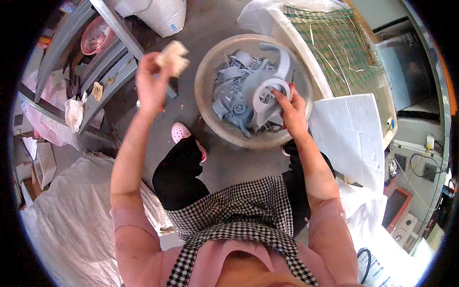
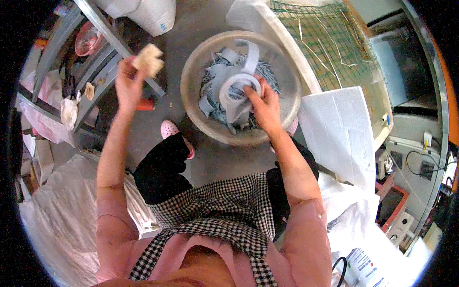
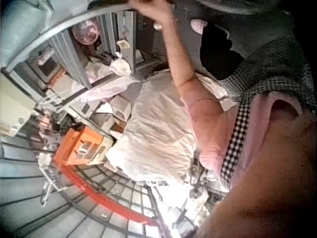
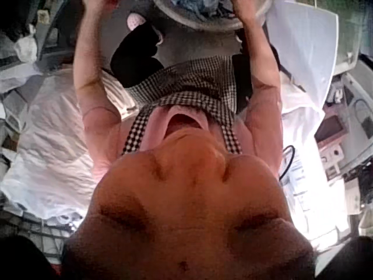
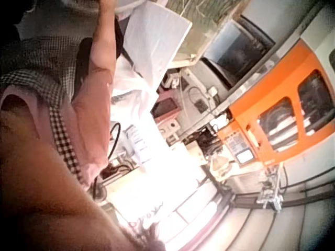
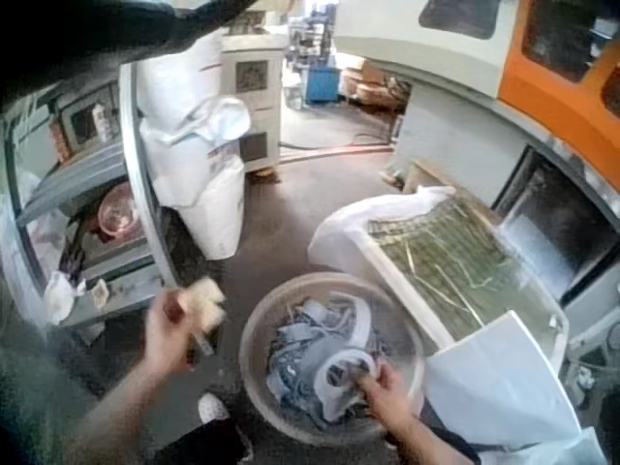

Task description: The person takes grey plastic components from a bin, uses a handheld tool to scrape excess material from the edges, wipes the surfaces with a cloth, and places the finished items into a large bag.

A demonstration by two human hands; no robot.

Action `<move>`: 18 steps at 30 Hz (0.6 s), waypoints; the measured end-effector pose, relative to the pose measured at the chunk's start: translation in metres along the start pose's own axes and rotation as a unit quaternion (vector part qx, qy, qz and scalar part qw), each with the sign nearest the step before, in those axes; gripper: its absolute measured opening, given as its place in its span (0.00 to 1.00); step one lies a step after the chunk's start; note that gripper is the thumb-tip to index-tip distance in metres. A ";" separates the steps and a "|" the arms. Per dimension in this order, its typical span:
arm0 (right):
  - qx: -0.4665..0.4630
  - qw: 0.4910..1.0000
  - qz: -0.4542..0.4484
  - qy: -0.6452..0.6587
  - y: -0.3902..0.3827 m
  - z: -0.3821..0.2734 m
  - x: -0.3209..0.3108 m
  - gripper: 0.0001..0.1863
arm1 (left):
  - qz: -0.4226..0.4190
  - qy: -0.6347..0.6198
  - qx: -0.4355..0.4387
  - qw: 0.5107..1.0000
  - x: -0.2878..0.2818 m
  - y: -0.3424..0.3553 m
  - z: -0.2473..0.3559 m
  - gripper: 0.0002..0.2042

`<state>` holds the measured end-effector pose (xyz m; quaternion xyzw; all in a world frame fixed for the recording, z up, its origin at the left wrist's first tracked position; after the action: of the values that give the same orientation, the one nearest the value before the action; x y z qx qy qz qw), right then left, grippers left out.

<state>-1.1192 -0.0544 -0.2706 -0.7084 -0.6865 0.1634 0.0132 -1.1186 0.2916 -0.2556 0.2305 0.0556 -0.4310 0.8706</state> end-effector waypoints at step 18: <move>-0.242 0.967 0.069 0.033 -0.029 -0.020 -0.024 0.23 | -0.053 -0.009 0.245 0.968 0.081 -0.131 0.185 0.12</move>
<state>-1.1422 -0.0717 -0.2392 -0.7410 -0.6545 -0.0303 -0.1472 -1.1886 0.0815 -0.1619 0.4296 -0.0478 -0.4791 0.7639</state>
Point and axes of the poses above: each hand's wrist, its own y-axis towards the middle knuckle, its own x-axis out of the palm, z = x × y, the point moved 6 cm from there along y, towards the middle knuckle, and after that the axes turned 9 degrees about z, right-handed, at the moved point
